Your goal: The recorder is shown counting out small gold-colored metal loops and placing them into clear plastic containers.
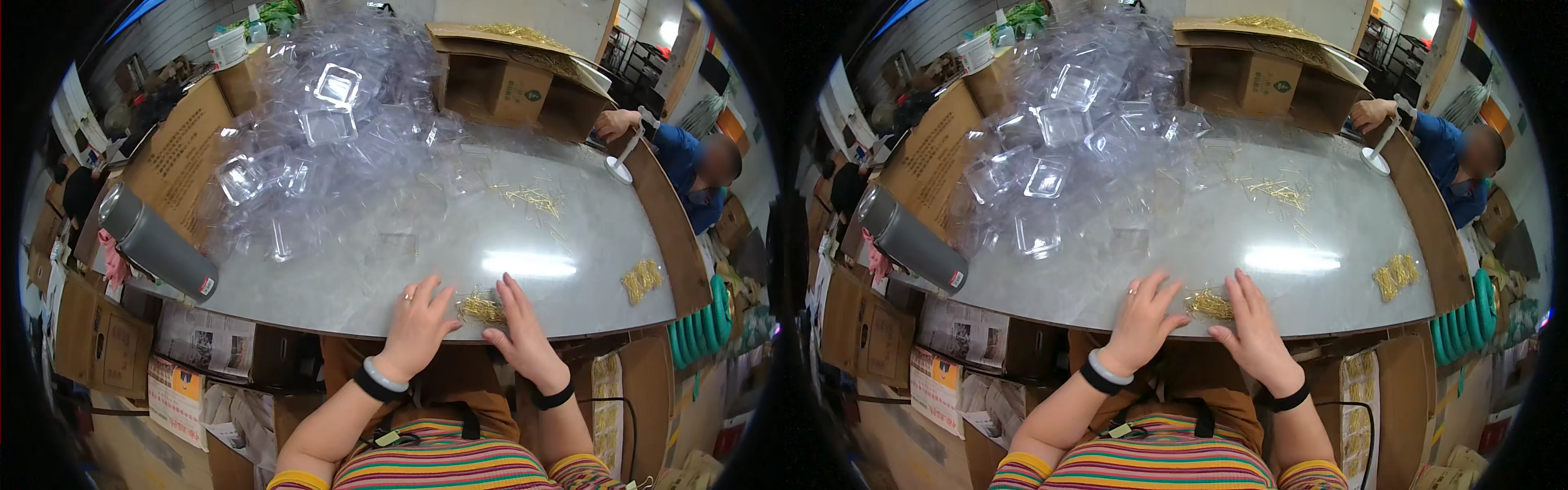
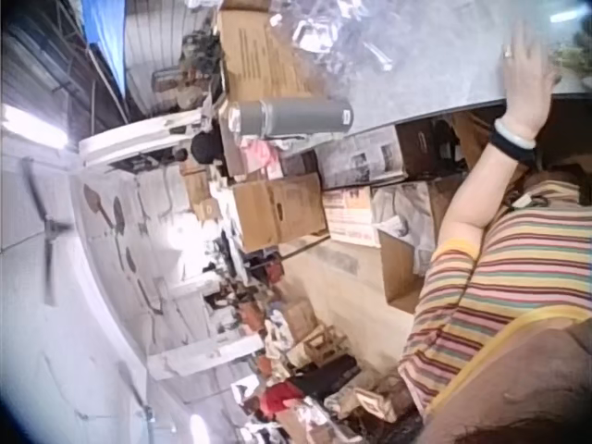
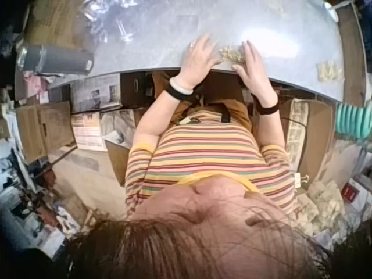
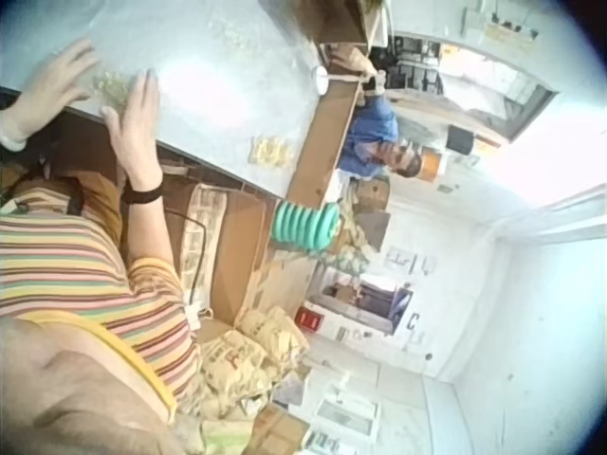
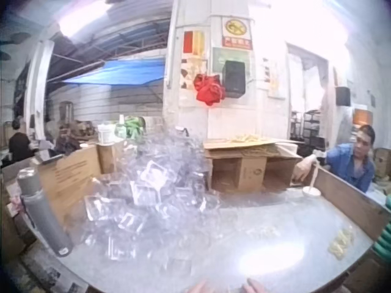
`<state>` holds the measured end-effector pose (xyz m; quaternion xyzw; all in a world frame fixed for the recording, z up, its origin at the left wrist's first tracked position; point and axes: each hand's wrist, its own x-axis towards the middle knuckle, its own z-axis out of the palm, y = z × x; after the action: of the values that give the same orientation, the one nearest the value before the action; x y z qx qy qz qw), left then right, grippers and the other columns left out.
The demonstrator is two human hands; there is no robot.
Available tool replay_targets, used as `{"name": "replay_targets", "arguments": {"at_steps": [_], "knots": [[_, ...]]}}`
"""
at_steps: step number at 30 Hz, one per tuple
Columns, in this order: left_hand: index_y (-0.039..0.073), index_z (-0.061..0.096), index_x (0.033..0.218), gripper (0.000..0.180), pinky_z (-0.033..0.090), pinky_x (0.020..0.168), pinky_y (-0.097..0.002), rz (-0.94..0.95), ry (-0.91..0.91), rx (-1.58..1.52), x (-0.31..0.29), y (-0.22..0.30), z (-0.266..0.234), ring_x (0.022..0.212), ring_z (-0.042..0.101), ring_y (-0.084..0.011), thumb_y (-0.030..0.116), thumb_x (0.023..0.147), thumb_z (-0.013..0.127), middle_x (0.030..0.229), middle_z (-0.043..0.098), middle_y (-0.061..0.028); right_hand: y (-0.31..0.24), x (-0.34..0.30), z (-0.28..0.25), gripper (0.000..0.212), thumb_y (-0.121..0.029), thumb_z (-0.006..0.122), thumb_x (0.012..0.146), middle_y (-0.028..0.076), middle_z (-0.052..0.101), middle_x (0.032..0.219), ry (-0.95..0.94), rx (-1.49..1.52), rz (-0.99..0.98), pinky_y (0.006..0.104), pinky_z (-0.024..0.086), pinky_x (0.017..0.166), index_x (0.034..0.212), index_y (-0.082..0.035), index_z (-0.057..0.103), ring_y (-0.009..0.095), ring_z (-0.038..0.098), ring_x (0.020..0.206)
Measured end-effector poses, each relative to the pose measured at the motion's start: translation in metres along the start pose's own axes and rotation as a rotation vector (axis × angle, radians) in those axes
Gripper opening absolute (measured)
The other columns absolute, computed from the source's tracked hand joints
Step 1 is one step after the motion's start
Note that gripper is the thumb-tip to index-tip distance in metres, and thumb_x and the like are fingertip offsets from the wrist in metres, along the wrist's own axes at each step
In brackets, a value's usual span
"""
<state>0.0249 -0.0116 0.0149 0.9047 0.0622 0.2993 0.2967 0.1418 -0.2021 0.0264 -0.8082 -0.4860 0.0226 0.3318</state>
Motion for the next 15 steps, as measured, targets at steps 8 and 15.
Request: {"name": "replay_targets", "arguments": {"at_steps": [8,15], "knots": [[0.007,0.067,0.085,0.011,0.047,0.076,-0.0425,-0.025,-0.006,0.073,-0.010,-0.009,-0.013,0.085,0.058,-0.0321,0.011,0.081,0.075,0.086,0.060,-0.0088,0.000,0.028,0.006,0.058,-0.033,0.069,0.089,0.015,0.050,0.134,-0.112,-0.252,-0.242,0.0495,0.035,0.112,0.136,-0.004,0.051,0.037,0.045,0.131],[0.006,0.065,0.085,0.007,0.047,0.077,-0.0439,0.016,0.015,0.085,0.013,-0.006,0.021,0.086,0.058,-0.0339,0.009,0.084,0.071,0.085,0.061,-0.0100,0.003,0.027,0.003,0.047,-0.021,0.077,0.081,0.014,0.055,0.117,-0.012,-0.112,-0.272,0.0419,0.047,0.098,0.122,-0.005,0.058,0.035,0.054,0.113]]}}
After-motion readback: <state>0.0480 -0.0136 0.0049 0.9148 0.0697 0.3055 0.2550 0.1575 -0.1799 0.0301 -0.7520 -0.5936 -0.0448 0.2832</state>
